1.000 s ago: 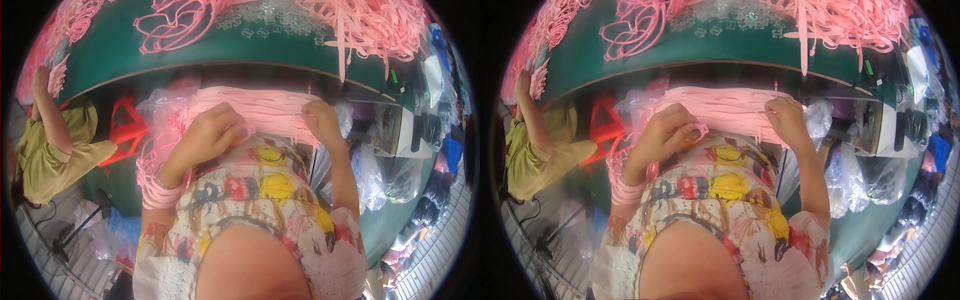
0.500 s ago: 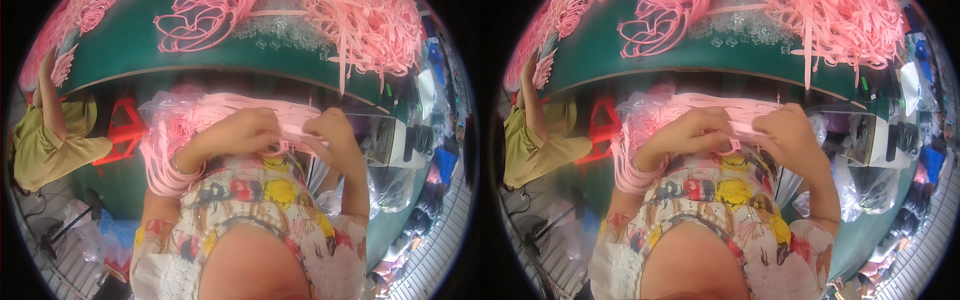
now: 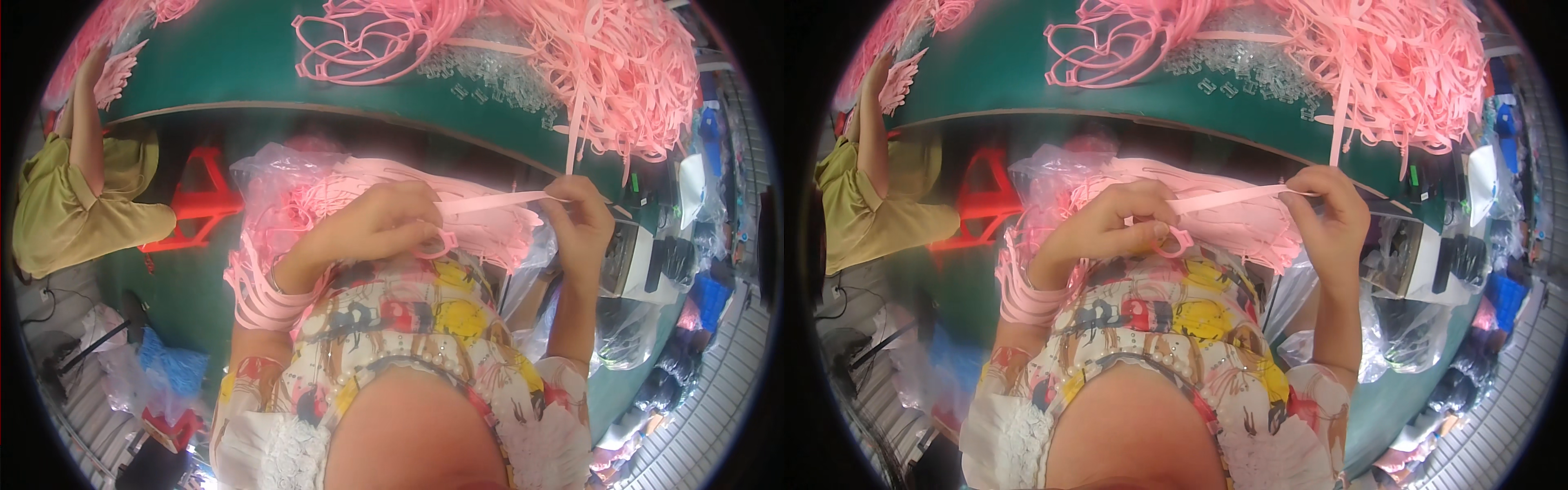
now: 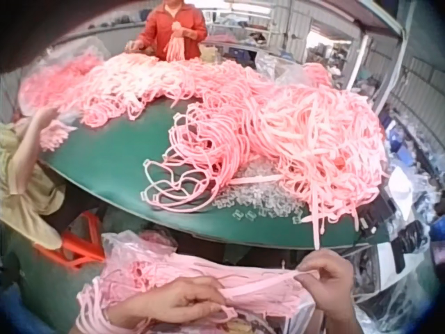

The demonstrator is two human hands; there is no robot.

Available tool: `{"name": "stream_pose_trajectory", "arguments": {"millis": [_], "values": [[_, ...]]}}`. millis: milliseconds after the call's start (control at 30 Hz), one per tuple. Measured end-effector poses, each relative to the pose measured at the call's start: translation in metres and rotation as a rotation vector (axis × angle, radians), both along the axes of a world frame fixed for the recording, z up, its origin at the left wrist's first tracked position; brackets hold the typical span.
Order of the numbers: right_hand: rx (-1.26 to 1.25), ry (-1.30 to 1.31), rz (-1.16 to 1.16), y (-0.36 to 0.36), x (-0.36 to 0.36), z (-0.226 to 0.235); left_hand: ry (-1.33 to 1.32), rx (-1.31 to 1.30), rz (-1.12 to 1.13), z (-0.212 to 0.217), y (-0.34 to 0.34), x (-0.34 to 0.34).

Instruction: The person assembles pink fabric strips with small clear plastic clips. They pick up a strip, attach a clip to the end, and place the finished item on the table. The process is repeated continuously throughout the clip.

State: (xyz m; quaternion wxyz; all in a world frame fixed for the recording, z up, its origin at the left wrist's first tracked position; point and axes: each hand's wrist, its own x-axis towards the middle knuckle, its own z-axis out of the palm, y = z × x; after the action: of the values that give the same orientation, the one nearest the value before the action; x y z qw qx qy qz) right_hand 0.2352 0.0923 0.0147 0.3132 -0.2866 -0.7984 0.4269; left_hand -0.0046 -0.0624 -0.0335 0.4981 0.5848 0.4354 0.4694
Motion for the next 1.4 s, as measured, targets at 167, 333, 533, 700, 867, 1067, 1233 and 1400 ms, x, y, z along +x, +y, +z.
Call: {"name": "stream_pose_trajectory", "arguments": {"millis": [167, 333, 533, 700, 867, 1067, 1233, 1400], "values": [[-0.516, 0.625, 0.258, -0.004, -0.022, -0.017, -0.043, 0.015, 0.002, -0.005, 0.004, 0.002], [-0.803, 0.734, 0.562, -0.006, -0.046, -0.025, -0.16, -0.078, 0.206, 0.005, -0.006, -0.001], [-1.16, 0.174, 0.593, -0.011, -0.06, -0.019, -0.467, -0.319, 0.263, 0.02, -0.014, -0.001], [-1.098, -0.097, 0.541, -0.019, -0.07, -0.027, -0.567, -0.4, 0.242, 0.024, -0.017, -0.004], [-1.166, -0.224, 0.621, -0.018, -0.076, -0.024, -0.585, -0.472, 0.168, 0.025, -0.017, -0.005], [-1.092, -0.312, 0.682, -0.015, -0.082, -0.025, -0.447, -0.447, 0.147, 0.018, -0.014, -0.003], [-0.911, -0.253, 0.638, -0.021, -0.083, -0.023, -0.442, -0.559, 0.208, 0.024, -0.014, -0.001], [0.198, -0.17, 0.409, -0.048, -0.086, -0.02, -0.296, -0.487, 0.32, 0.01, -0.016, 0.001]]}}
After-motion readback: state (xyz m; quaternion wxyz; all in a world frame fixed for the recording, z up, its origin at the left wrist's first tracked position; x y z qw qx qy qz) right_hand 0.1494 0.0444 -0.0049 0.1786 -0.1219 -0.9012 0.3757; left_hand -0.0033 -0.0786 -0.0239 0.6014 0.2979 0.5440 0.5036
